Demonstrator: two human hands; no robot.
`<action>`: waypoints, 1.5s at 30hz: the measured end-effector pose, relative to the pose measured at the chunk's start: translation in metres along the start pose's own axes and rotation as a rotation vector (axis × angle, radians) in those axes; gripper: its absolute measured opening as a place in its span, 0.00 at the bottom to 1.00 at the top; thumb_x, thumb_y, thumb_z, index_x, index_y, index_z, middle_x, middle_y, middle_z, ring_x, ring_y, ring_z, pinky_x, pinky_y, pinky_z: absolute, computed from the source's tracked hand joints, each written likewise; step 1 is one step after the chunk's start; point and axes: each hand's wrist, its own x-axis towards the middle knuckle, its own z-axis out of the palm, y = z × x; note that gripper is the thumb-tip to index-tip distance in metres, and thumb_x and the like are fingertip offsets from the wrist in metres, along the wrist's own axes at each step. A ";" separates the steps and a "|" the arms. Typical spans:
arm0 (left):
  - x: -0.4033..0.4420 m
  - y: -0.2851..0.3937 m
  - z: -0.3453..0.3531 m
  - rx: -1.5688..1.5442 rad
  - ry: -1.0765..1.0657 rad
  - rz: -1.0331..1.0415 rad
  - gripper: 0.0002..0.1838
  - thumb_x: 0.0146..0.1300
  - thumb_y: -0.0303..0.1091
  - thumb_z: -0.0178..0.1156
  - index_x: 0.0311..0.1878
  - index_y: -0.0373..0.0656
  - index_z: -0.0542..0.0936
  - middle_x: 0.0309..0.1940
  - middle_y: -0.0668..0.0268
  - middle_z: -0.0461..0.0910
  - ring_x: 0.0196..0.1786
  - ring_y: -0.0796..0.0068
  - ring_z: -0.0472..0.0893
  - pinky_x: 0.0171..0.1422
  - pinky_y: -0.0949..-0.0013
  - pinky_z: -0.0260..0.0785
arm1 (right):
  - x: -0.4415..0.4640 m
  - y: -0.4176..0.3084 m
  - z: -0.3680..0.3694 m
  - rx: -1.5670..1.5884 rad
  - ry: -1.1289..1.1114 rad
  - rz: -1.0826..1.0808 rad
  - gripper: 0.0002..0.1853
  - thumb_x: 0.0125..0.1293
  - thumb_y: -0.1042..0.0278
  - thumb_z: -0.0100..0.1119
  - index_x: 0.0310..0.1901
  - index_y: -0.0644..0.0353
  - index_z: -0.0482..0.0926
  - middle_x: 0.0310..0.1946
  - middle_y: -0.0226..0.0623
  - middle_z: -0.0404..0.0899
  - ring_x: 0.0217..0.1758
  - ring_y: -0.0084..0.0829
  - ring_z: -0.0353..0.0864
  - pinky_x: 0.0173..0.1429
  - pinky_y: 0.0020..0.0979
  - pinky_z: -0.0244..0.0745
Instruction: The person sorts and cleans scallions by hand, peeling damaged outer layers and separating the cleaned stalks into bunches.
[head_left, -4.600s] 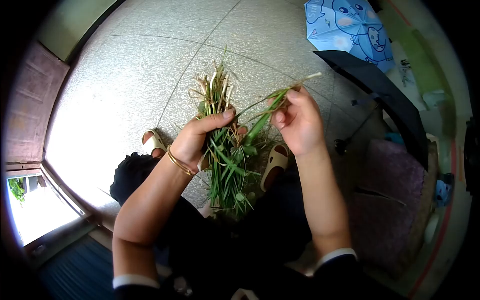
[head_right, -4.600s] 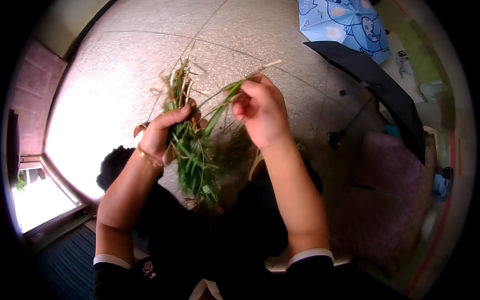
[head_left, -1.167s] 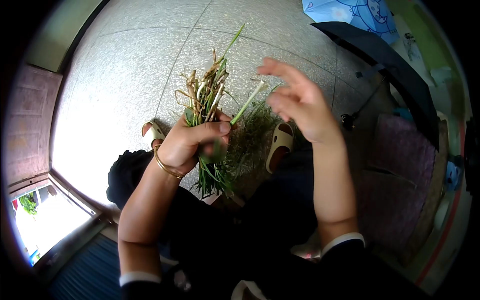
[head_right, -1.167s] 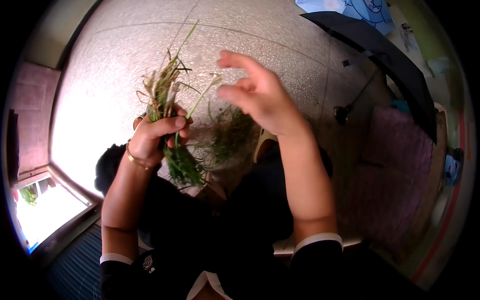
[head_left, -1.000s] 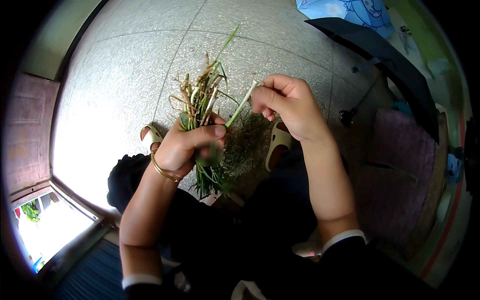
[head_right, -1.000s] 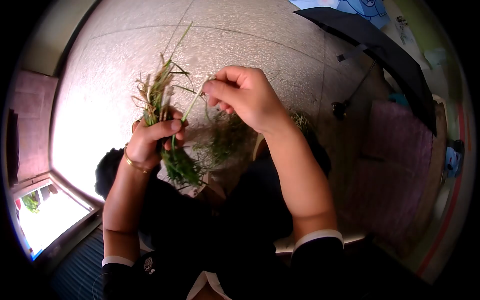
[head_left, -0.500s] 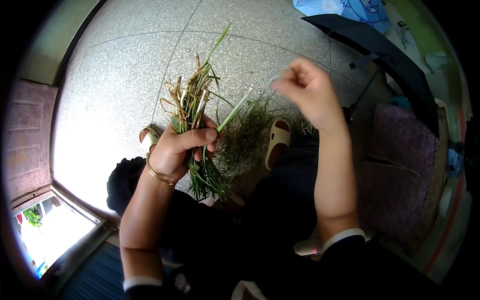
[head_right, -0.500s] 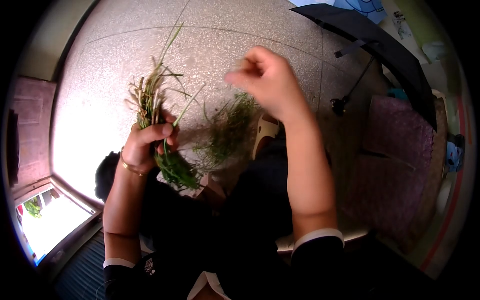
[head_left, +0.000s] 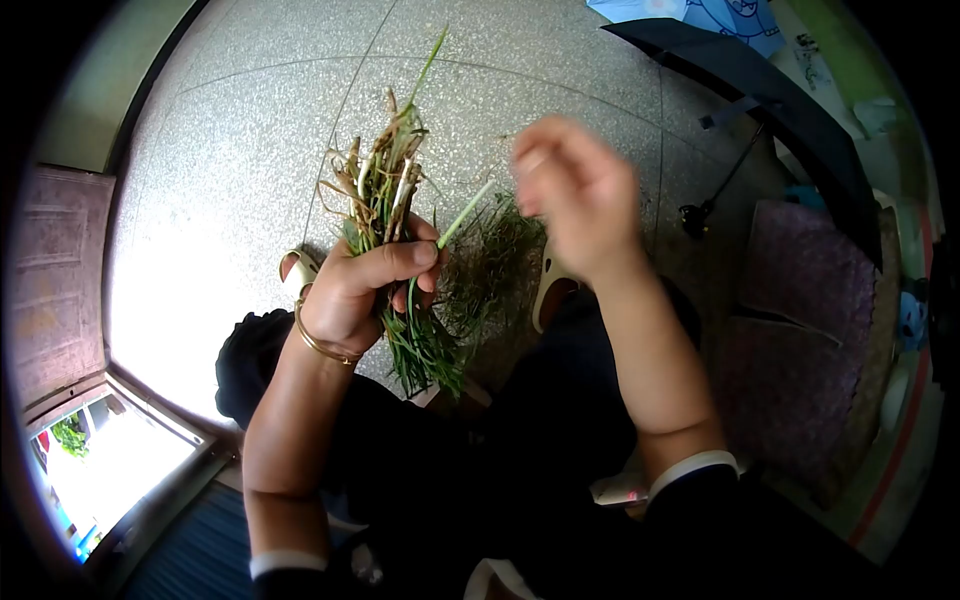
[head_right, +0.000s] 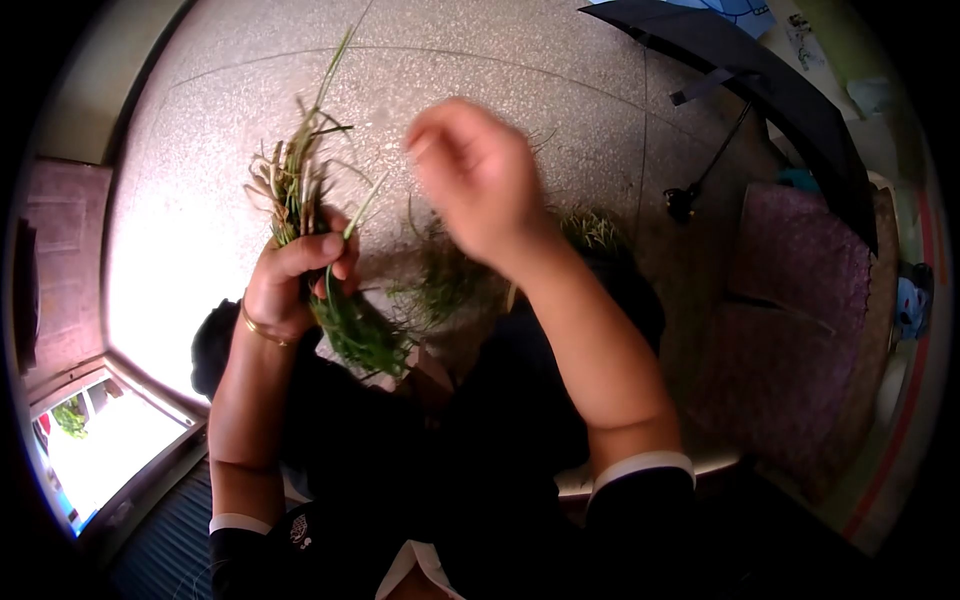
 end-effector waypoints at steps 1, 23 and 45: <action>-0.001 -0.001 -0.003 -0.013 -0.041 -0.003 0.10 0.50 0.31 0.60 0.34 0.37 0.75 0.20 0.66 0.76 0.19 0.81 0.72 0.20 0.82 0.58 | 0.001 0.002 -0.007 0.424 0.128 0.267 0.04 0.58 0.74 0.49 0.31 0.62 0.75 0.24 0.31 0.72 0.22 0.20 0.69 0.24 0.21 0.64; 0.007 -0.003 -0.007 0.015 0.014 -0.064 0.13 0.49 0.27 0.60 0.39 0.36 0.73 0.25 0.63 0.79 0.16 0.81 0.68 0.20 0.79 0.57 | 0.013 0.010 -0.023 0.771 0.352 0.455 0.10 0.65 0.65 0.46 0.41 0.60 0.73 0.37 0.41 0.78 0.42 0.34 0.77 0.49 0.35 0.71; 0.014 -0.007 -0.020 -0.080 0.304 -0.011 0.12 0.51 0.26 0.60 0.41 0.39 0.75 0.15 0.69 0.70 0.17 0.76 0.71 0.24 0.71 0.63 | 0.016 0.000 -0.069 0.928 0.389 0.302 0.10 0.66 0.66 0.45 0.42 0.63 0.70 0.38 0.39 0.74 0.42 0.33 0.74 0.50 0.34 0.72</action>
